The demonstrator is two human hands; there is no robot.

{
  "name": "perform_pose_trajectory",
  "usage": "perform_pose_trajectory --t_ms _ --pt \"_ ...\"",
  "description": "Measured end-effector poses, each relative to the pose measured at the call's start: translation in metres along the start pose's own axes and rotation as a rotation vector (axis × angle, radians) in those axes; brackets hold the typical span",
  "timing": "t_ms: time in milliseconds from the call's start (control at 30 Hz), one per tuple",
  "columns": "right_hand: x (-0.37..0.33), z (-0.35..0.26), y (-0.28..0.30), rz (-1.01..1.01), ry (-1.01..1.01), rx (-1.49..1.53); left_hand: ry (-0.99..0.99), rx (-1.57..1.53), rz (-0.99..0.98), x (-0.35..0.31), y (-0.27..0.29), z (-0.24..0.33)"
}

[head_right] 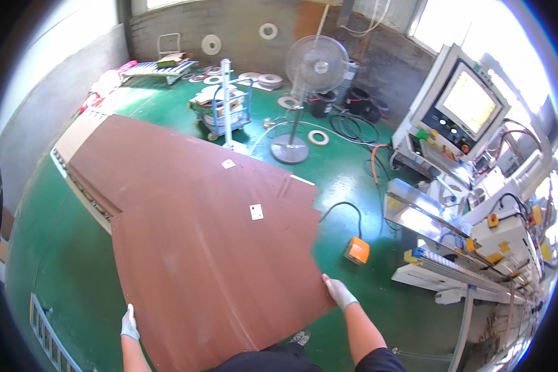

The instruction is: The person picks up wood panels from a stack and feeds them one by one into an industrial edge-banding machine, which conveys them along a rail.

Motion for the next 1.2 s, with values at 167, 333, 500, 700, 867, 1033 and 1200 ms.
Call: perform_pose_trajectory --t_ms 167,333,500,700,867,1033,1200 --pt "-0.013 -0.039 -0.011 0.070 0.135 -0.760 -0.086 -0.047 0.053 0.015 -0.020 0.009" --pt "-0.065 -0.035 0.015 0.276 0.039 -0.629 -0.156 -0.101 -0.017 0.021 -0.049 0.028" --pt "-0.151 -0.046 0.061 0.468 -0.305 -0.386 -0.288 0.103 0.036 0.023 -0.090 0.050" --pt "-0.254 0.026 0.092 0.743 -0.387 -0.164 -0.389 0.117 -0.267 0.004 -0.257 0.105" --pt "-0.335 0.072 0.089 0.890 -0.519 -0.023 -0.394 0.227 -0.477 0.025 -0.367 0.094" --pt "-0.393 0.091 0.086 0.890 -0.711 -0.007 -0.421 0.393 -0.580 0.022 -0.456 0.068" --pt "-0.428 0.106 0.095 0.902 -0.847 -0.032 -0.487 0.574 -0.589 -0.010 -0.509 0.047"
Point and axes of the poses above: each hand's wrist, its own x-axis towards the middle knuckle, its own y-axis out of the back of the hand, z = x × y, the point moved 10 cm from there along x, towards the middle knuckle, and after that the axes turned 3 degrees about -x, right-handed, at the moved point
